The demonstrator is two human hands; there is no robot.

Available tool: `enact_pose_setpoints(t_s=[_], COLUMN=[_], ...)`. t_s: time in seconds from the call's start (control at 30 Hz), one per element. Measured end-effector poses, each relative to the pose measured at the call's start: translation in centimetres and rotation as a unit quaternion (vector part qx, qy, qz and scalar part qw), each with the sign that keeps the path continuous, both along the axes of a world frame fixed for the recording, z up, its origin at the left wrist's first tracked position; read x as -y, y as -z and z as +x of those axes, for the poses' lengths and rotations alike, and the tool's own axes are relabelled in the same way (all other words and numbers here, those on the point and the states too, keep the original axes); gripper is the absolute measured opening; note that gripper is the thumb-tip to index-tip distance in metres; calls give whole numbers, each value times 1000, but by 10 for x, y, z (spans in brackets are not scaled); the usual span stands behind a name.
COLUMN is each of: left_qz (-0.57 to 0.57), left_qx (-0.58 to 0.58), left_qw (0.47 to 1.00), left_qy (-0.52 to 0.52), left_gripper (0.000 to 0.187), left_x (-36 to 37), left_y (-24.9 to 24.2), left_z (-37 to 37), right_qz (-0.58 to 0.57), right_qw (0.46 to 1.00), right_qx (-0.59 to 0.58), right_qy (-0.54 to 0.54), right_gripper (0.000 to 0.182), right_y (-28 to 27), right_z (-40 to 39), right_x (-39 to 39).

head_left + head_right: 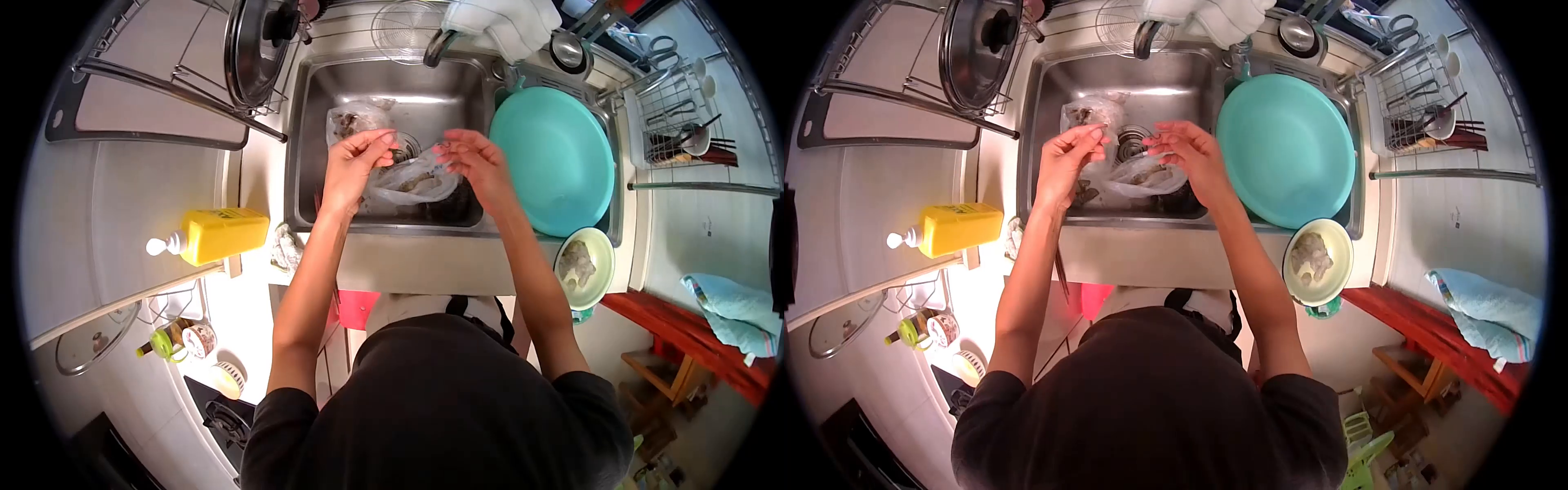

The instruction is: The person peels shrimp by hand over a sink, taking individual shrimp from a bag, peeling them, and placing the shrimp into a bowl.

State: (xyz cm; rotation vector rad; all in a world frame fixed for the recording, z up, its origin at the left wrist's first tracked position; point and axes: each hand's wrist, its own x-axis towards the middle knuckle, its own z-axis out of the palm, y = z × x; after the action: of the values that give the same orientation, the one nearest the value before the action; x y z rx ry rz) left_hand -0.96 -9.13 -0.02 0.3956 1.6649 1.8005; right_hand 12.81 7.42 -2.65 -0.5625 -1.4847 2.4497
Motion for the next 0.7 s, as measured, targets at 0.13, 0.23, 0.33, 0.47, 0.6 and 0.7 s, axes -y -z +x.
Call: enact_pose_setpoints(t_s=[0.13,0.23,0.33,0.47,0.6,0.7], left_qz=[52,81,89,122,101,107], left_qx=[124,191,210,252,253,254], left_qw=[991,978,974,960,962,961], left_qy=[16,18,11,-6,-23,-27], left_gripper=[15,16,16,14,17,18], left_x=[5,10,12,24,34,31], left_y=[15,21,17,22,26,30], left_z=[3,4,2,4,4,6], right_qz=[111,424,666,751,644,611], right_qw=[992,899,722,625,730,767], right_qx=[-59,-59,-92,-77,-29,-10], right_qy=[27,92,165,199,230,194], right_gripper=[26,28,35,37,36,36], right_y=[-11,-1,7,16,47,53], right_z=[2,-8,-26,-54,-52,-47], right_x=[2,-32,-76,-134,-153,-150])
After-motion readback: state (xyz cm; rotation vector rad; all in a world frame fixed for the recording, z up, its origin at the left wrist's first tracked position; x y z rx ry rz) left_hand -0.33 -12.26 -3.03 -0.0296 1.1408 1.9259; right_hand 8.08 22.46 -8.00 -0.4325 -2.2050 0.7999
